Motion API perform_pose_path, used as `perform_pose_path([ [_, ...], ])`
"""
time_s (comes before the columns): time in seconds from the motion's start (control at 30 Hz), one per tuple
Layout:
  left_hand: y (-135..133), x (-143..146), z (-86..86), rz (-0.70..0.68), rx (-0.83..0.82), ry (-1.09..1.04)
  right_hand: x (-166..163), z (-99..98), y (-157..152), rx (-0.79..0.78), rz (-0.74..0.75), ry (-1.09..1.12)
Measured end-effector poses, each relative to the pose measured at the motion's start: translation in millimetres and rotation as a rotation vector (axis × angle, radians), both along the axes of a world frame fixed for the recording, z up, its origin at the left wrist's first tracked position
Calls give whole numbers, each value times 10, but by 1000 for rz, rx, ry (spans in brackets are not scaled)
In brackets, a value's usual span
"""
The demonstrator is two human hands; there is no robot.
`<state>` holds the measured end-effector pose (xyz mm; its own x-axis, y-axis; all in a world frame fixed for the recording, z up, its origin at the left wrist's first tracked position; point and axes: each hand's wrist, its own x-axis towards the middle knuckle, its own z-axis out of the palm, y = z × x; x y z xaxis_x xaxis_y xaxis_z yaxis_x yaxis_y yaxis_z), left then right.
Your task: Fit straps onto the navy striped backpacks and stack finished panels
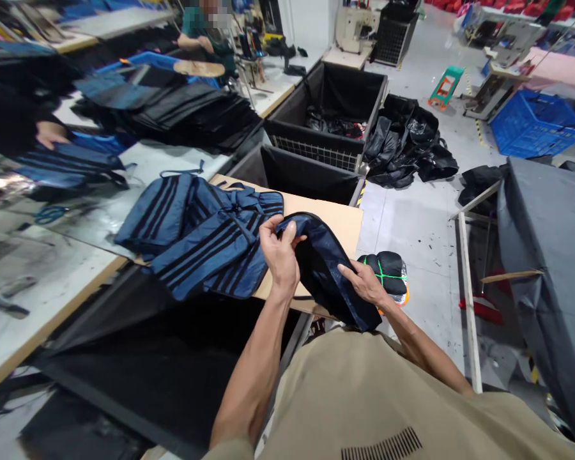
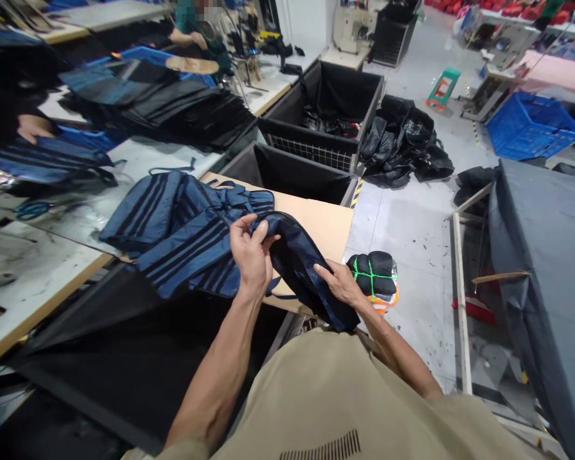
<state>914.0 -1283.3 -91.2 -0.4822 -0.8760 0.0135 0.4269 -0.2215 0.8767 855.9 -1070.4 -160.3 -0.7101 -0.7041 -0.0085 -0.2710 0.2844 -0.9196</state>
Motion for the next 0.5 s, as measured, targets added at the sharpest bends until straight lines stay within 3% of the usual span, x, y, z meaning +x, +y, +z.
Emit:
perform_pose_path([
  [0.07,-43,111,-156,67,121,9,28,-19,31,-24,40,99],
  [0.13,-116,236,-308,105,364,8,73,-17,61,-87,90,241],
  [0.2,-221,352,-413,20,639,-29,110,26,91,-164,173,395],
  [0.27,-351,442,-435,-156,782,-42,124,83,127,-241,277,557],
  [0.4,-618,529,-253,-366,638,31,64,19,242,-225,508,741],
  [0.5,-634,509,-110,-313,501,-52,-20,-227,342,-25,579,643],
])
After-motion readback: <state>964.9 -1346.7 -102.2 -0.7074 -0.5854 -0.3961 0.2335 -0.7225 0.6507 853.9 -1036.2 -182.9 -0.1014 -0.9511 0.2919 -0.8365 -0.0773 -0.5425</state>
